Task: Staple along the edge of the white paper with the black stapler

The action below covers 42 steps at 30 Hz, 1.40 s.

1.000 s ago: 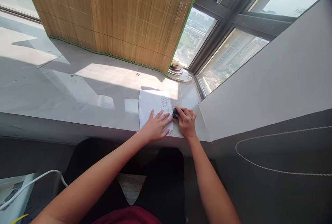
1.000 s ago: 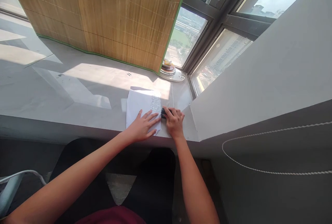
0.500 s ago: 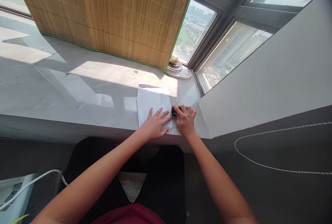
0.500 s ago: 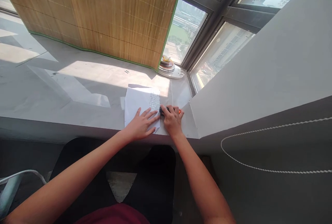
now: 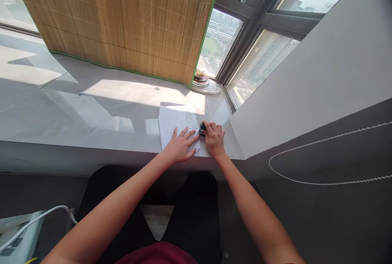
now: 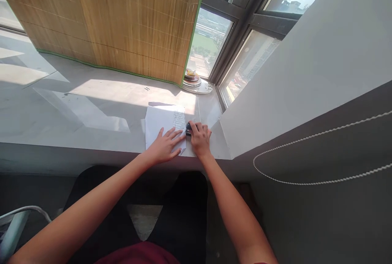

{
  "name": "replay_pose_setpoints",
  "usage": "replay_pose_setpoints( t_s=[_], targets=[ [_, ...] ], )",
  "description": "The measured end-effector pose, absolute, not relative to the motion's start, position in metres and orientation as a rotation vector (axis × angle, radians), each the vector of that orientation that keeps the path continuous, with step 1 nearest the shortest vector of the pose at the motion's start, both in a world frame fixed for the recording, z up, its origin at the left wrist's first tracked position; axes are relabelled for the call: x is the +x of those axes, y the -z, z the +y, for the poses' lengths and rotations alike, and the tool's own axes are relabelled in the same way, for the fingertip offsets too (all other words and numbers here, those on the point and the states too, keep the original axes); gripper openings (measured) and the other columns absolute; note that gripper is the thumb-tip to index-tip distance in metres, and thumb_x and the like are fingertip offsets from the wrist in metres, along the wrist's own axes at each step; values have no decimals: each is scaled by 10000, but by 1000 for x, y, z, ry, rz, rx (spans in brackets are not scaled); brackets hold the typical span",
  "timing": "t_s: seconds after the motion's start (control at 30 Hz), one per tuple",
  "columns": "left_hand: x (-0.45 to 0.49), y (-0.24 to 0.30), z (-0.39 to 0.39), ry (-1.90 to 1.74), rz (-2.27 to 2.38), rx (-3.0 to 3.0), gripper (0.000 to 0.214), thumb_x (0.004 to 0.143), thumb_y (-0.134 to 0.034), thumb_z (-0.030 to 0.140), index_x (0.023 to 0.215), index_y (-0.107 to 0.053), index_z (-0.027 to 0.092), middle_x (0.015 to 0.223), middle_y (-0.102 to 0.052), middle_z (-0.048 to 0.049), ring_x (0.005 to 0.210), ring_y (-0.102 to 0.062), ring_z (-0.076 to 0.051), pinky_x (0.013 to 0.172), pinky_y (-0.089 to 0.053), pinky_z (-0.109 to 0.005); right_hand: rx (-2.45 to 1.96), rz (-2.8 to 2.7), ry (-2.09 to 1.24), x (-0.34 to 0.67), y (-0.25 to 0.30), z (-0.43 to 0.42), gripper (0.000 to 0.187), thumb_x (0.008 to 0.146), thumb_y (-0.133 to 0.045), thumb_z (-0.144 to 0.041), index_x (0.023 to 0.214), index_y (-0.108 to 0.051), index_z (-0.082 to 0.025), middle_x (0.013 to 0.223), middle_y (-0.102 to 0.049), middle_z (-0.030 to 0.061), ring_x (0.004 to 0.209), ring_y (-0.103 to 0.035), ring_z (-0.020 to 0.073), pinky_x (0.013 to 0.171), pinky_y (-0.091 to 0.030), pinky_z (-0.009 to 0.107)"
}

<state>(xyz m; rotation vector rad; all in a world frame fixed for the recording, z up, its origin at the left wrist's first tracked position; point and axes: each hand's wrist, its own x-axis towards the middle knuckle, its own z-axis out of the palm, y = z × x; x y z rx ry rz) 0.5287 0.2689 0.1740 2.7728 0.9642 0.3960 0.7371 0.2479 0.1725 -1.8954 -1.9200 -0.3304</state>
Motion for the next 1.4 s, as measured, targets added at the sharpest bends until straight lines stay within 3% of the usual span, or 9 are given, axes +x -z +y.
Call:
replay_pose_setpoints(
  t_s=[0.53,0.77,0.9,1.23,1.4],
  targets=[
    [527,-170,270,-430,967,2770,597,1034,-460,503,1608,-433,339,1684,-414,-63,1569,-323,-374,1258,-198,-701,-1885,-1898,331,736,-172,247,441,1097,-399,-316,1524,-506,-294,1226,-633,122,1075,-498,314,846,-399,412],
    [529,-172,270,-386,985,2750,698,1028,-454,491,1676,-299,282,1699,-385,-83,1574,-312,-373,1263,-180,-697,-1894,-1892,310,735,-174,247,440,1105,-365,-336,1515,-515,-281,1228,-632,130,1075,-499,316,845,-394,418],
    [530,-174,271,-353,983,2752,694,1026,-448,504,1673,-314,290,1727,-327,-64,1580,-296,-386,1259,-177,-701,-1903,-1904,335,735,-173,247,442,1093,-389,-314,1515,-519,-282,1237,-624,132,1077,-490,317,860,-398,425],
    [528,-177,283,-364,906,2769,695,980,-507,533,1640,-380,354,1708,-371,-45,1530,-367,-407,1219,-238,-684,-1910,-1920,363,736,-174,246,449,1094,-391,-312,1526,-511,-287,1230,-627,132,1091,-502,322,843,-399,411],
    [527,-185,286,-321,896,2768,689,963,-539,532,1611,-425,329,1703,-381,-57,1500,-396,-410,1192,-261,-692,-1901,-1917,334,736,-174,246,457,1094,-386,-314,1535,-504,-284,1213,-627,129,1088,-501,320,848,-396,414]
  ],
)
